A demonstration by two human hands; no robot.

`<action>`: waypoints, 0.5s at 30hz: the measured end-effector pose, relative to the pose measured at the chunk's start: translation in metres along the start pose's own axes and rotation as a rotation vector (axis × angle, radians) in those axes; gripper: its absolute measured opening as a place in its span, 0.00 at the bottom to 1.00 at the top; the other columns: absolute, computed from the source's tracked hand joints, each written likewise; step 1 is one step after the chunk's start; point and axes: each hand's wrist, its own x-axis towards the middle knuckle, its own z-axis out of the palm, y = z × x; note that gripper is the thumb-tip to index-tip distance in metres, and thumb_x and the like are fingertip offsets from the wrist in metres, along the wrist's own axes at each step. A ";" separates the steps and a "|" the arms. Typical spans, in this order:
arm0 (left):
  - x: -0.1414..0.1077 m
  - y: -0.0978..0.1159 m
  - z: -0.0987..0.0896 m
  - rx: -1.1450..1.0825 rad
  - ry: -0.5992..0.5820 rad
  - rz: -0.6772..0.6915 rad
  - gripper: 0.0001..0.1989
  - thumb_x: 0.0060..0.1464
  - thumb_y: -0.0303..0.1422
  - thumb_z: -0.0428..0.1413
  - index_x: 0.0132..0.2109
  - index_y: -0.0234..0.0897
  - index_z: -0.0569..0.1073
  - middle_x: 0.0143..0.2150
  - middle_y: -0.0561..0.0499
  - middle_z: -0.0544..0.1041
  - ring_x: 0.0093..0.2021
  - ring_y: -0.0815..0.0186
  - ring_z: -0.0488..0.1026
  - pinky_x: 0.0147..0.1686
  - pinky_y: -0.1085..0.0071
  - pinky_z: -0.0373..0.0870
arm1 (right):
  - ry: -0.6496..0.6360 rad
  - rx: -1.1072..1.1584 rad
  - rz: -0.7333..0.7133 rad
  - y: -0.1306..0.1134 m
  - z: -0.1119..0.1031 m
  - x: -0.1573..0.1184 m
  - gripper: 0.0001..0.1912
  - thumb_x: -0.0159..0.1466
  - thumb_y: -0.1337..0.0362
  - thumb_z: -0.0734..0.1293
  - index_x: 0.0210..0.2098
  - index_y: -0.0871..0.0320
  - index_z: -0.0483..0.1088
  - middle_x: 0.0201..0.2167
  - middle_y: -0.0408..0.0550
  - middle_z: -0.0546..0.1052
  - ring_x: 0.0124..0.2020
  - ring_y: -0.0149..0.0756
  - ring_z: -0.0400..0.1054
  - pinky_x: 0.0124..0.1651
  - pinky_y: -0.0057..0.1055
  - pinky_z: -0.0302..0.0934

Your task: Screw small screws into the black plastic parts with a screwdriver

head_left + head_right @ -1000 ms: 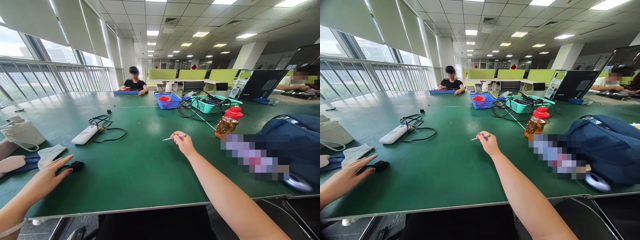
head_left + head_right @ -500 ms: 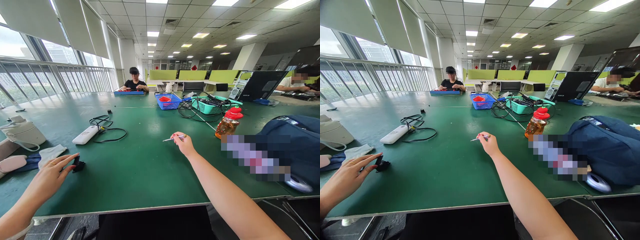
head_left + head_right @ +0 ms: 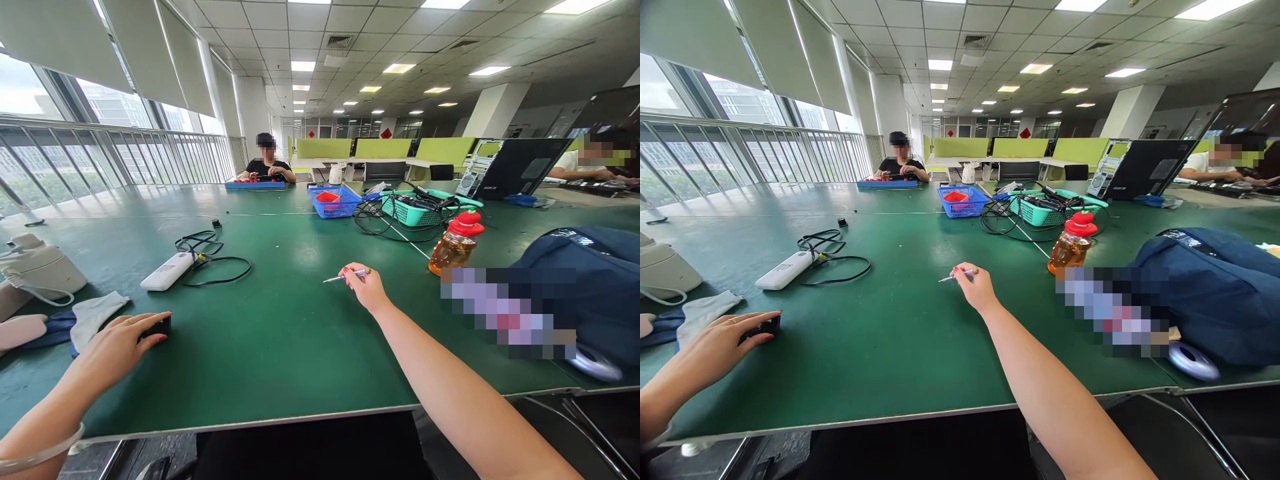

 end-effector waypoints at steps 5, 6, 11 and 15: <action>0.009 0.002 -0.013 -0.008 -0.104 -0.022 0.23 0.55 0.45 0.43 0.53 0.51 0.74 0.49 0.56 0.80 0.49 0.58 0.74 0.51 0.65 0.65 | -0.004 0.005 0.007 -0.004 0.000 -0.001 0.19 0.62 0.49 0.61 0.26 0.57 0.72 0.19 0.43 0.68 0.22 0.33 0.61 0.26 0.30 0.54; 0.010 0.004 -0.015 -0.010 -0.126 -0.027 0.23 0.55 0.45 0.43 0.53 0.51 0.74 0.49 0.57 0.80 0.49 0.58 0.74 0.51 0.65 0.65 | -0.005 0.004 0.006 -0.005 0.000 -0.001 0.19 0.62 0.49 0.61 0.26 0.56 0.72 0.19 0.43 0.68 0.22 0.33 0.61 0.26 0.30 0.54; 0.007 0.012 -0.022 -0.024 -0.172 -0.139 0.29 0.52 0.46 0.46 0.62 0.52 0.65 0.51 0.56 0.79 0.48 0.57 0.76 0.44 0.68 0.68 | -0.005 0.024 0.016 -0.005 -0.001 -0.001 0.19 0.61 0.49 0.62 0.26 0.56 0.72 0.18 0.43 0.67 0.21 0.32 0.59 0.24 0.29 0.53; 0.010 0.019 -0.033 0.017 -0.242 -0.212 0.28 0.53 0.44 0.45 0.60 0.47 0.69 0.44 0.55 0.82 0.42 0.58 0.78 0.41 0.69 0.69 | -0.014 0.034 0.030 -0.005 0.000 -0.001 0.18 0.61 0.50 0.61 0.26 0.56 0.71 0.18 0.42 0.65 0.21 0.32 0.58 0.25 0.29 0.53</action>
